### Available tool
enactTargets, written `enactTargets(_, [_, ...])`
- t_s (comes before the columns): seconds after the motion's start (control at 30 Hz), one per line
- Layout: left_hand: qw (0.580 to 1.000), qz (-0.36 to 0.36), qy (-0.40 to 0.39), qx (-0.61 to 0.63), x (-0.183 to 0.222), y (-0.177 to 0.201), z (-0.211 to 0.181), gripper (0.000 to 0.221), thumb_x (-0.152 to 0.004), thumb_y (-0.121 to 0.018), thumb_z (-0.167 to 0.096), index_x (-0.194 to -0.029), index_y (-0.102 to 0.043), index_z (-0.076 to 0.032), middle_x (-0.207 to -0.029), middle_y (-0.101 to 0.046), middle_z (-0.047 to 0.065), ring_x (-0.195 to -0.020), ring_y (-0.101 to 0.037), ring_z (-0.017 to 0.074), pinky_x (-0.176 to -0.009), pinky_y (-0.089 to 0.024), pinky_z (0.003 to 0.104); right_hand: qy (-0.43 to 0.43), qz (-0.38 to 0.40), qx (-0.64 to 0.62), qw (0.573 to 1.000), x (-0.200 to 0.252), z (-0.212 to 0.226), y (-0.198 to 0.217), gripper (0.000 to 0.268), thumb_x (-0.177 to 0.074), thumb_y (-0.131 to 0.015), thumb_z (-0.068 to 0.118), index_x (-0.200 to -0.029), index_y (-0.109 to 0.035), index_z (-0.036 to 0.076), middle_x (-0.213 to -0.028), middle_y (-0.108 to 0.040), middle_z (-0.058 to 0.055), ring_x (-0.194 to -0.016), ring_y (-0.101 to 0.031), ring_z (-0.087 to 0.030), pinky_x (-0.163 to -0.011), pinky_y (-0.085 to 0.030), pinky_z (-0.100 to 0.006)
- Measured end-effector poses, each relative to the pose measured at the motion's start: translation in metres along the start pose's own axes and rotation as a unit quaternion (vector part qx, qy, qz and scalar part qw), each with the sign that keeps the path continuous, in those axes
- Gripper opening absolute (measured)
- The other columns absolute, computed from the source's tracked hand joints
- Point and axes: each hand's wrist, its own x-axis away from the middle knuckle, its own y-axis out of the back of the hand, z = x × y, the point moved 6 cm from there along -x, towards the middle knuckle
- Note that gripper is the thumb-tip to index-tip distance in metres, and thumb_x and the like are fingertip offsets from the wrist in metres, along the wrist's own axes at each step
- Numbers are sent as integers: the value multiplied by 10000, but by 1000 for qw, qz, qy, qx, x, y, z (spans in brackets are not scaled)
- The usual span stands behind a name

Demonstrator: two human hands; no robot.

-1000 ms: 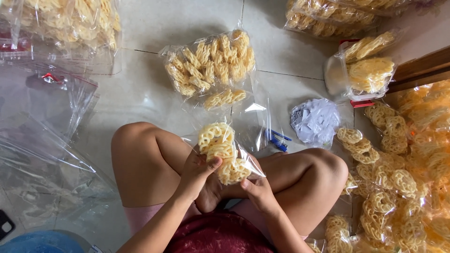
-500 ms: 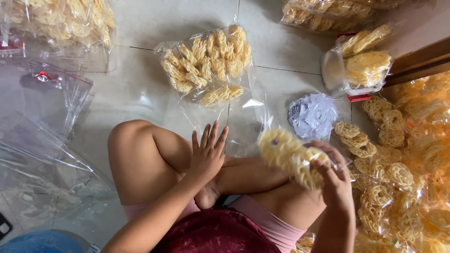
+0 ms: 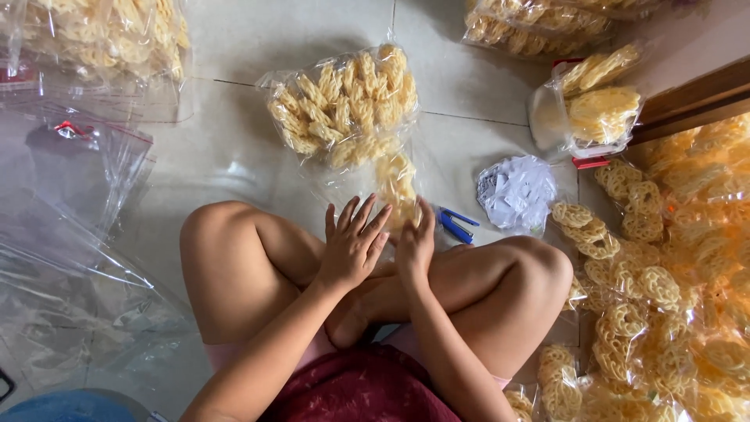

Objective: Packing snacks into plastic bags and sealing them with a stapler

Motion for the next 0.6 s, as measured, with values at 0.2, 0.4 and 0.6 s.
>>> enactTargets(0.2, [998,42,-9,38,7,-9,5,481,-1077,-391,-423,-1545,-479,-362,-1598,-443,77,-1466,-361,409,-1114,-217,721,131,-131,-229,956,-106,-105,0,633,-826,-388,-102,-1349,-629,161,-1198,-660,-247,-942,-676,-238,-731,-606,-290])
enactTargets(0.4, [996,74,-9,47,8,-18,10,474,-1055,-414,-395,-1517,-520,-377,-1568,-484,58,-1467,-360,399,-1122,-204,708,55,-253,-344,903,-135,-127,13,428,-866,-457,-134,-1194,-654,55,-1196,-665,-239,-994,-699,-306,-756,-625,-344])
enactTargets(0.6, [994,99,-25,31,7,-23,17,464,-1015,-473,-378,-1469,-571,-375,-1578,-487,4,-1479,-363,358,-1137,-222,686,14,-386,20,922,-233,-196,36,473,-744,-911,150,-1151,-761,339,-1139,-665,-53,-996,-743,-261,-825,-633,-302])
